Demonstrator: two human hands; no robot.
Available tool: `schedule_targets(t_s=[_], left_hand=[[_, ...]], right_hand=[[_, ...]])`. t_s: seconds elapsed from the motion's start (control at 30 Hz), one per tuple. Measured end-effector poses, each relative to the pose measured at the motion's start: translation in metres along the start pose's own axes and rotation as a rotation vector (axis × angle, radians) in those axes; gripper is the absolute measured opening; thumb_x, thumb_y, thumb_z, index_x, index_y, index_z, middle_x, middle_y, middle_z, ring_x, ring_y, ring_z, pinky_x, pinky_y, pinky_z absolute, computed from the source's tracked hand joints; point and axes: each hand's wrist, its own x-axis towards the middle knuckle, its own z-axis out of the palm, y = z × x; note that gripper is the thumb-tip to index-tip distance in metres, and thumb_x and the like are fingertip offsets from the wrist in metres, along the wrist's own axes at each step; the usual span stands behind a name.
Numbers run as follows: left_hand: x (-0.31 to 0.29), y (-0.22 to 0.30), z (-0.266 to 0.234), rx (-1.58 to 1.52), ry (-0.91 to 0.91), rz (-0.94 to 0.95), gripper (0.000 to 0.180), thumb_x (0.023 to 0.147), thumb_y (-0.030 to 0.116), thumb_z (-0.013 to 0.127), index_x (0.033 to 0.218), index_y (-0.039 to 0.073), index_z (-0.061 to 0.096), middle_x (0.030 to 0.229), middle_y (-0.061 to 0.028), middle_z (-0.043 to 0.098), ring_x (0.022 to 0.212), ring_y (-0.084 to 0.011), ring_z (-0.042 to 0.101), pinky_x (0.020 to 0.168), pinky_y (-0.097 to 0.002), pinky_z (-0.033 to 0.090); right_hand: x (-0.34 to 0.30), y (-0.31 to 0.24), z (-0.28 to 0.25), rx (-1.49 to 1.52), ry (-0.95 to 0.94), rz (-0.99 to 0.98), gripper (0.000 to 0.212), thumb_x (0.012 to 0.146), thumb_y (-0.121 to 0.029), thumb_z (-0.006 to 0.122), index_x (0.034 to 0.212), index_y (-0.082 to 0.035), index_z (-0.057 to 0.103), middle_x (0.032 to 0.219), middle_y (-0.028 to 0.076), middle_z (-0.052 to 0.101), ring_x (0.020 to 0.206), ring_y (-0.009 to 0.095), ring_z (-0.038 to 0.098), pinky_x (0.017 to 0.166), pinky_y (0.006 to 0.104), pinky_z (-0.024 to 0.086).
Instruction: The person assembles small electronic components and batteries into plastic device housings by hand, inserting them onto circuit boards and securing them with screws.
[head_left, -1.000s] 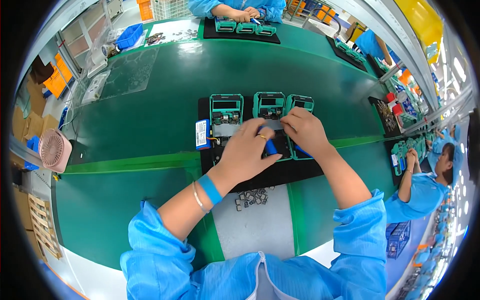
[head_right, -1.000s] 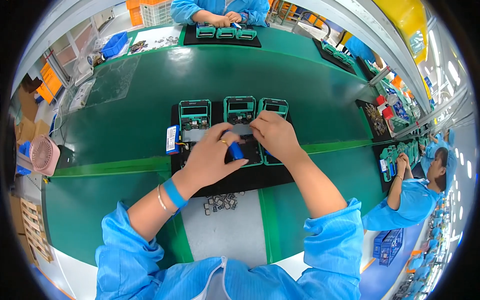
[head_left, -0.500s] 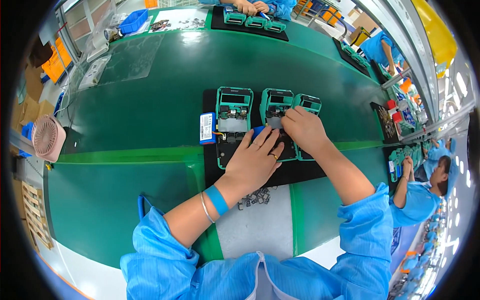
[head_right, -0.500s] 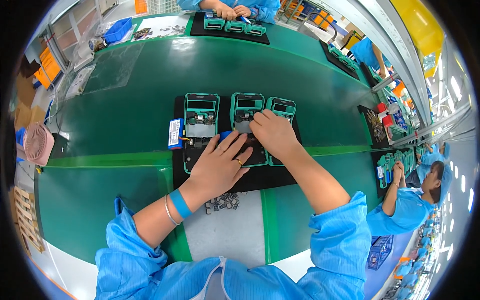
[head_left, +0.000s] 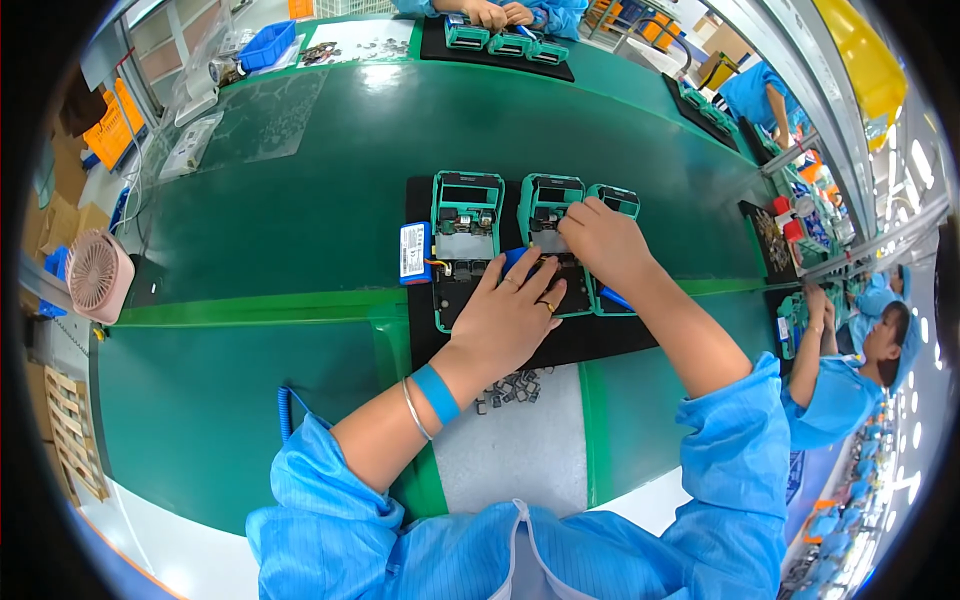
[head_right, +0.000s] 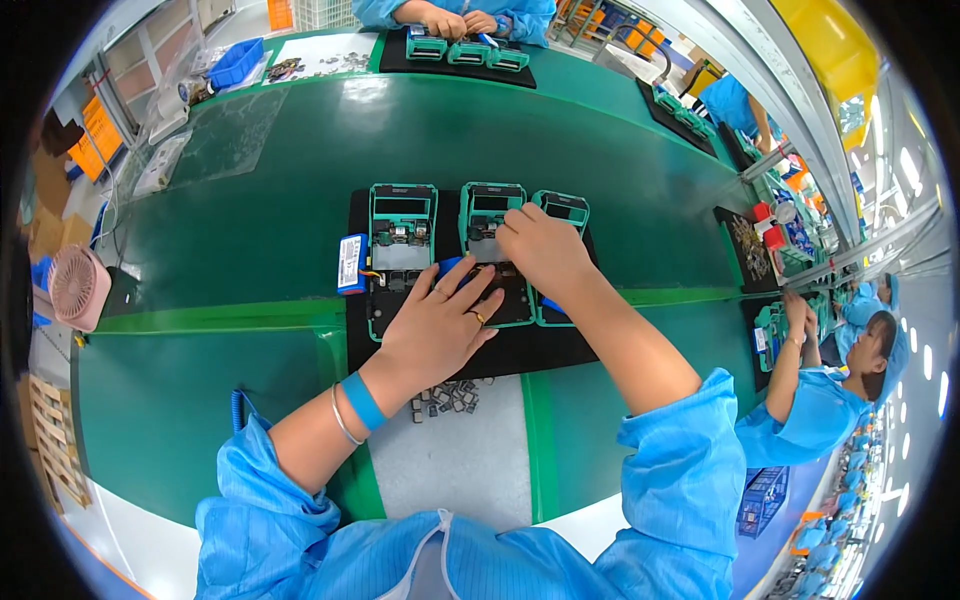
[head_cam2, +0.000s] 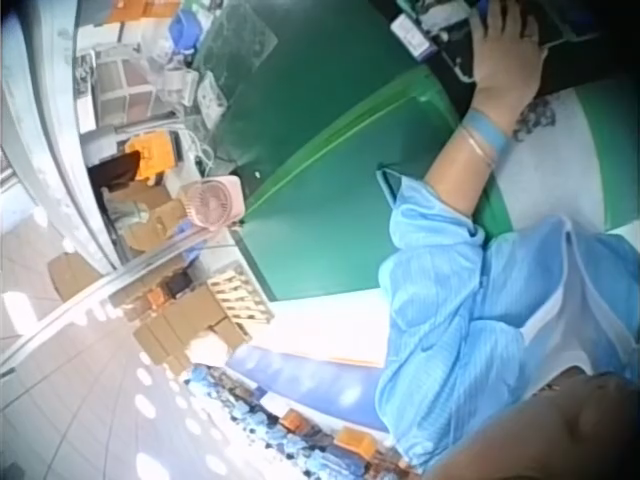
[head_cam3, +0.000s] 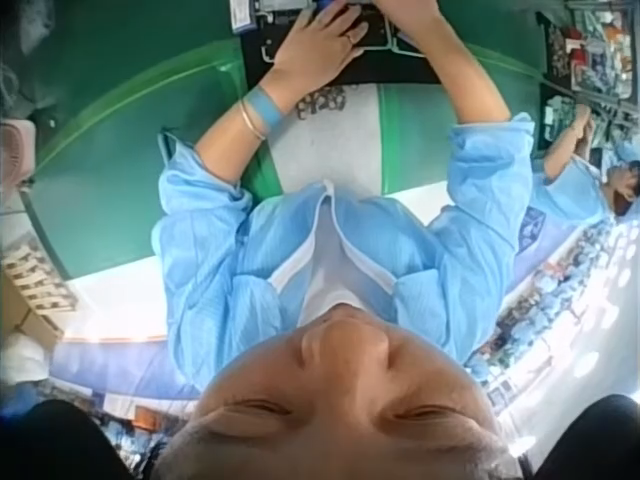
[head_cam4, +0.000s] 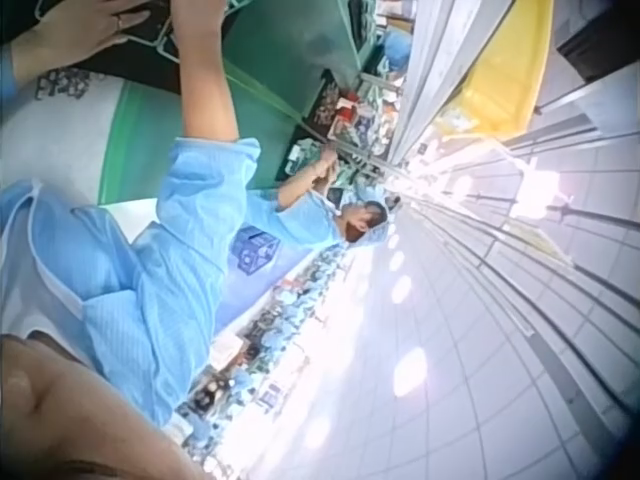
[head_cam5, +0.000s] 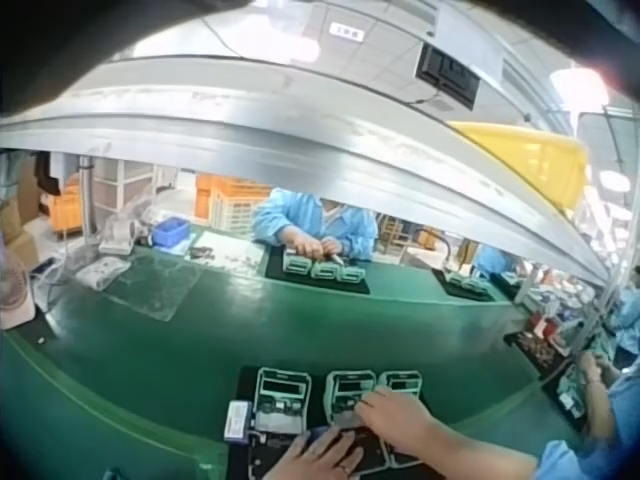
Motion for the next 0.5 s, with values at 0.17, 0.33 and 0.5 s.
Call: schedule_targets(t_s=[0.17,0.33,0.5], left_hand=[[0.004,0.003,-0.004,-0.034,-0.003,-0.016,0.041,0.099,0.035,0.054,0.132,0.011,0.061,0.147,-0.0092,0.049,0.142,-0.0304,0.037,0.115,-0.0496,0.03],[0.008,0.002,0.0,-0.015,0.046,0.004,0.044,0.099,0.036,0.053,0.135,0.011,0.058,0.145,-0.0089,0.051,0.14,-0.0302,0.039,0.115,-0.0493,0.031],[0.003,-0.002,0.01,0.061,0.057,-0.019,0.053,0.095,0.035,0.058,0.142,0.01,0.052,0.148,-0.0071,0.048,0.141,-0.0289,0.038,0.116,-0.0489,0.031]], right_hand=[[0.007,-0.001,0.001,-0.063,-0.007,0.12,0.015,0.072,-0.01,0.068,0.087,-0.009,0.062,0.09,0.003,0.059,0.094,0.02,0.06,0.064,0.0299,0.056],[-0.006,-0.015,-0.011,0.04,0.027,0.233,0.014,0.078,-0.013,0.069,0.09,-0.009,0.062,0.092,0.004,0.06,0.095,0.023,0.061,0.068,0.0337,0.057],[-0.048,-0.079,-0.05,0.558,0.227,0.301,0.011,0.084,-0.016,0.07,0.088,-0.008,0.063,0.08,0.009,0.058,0.078,0.03,0.06,0.067,0.0407,0.052]])
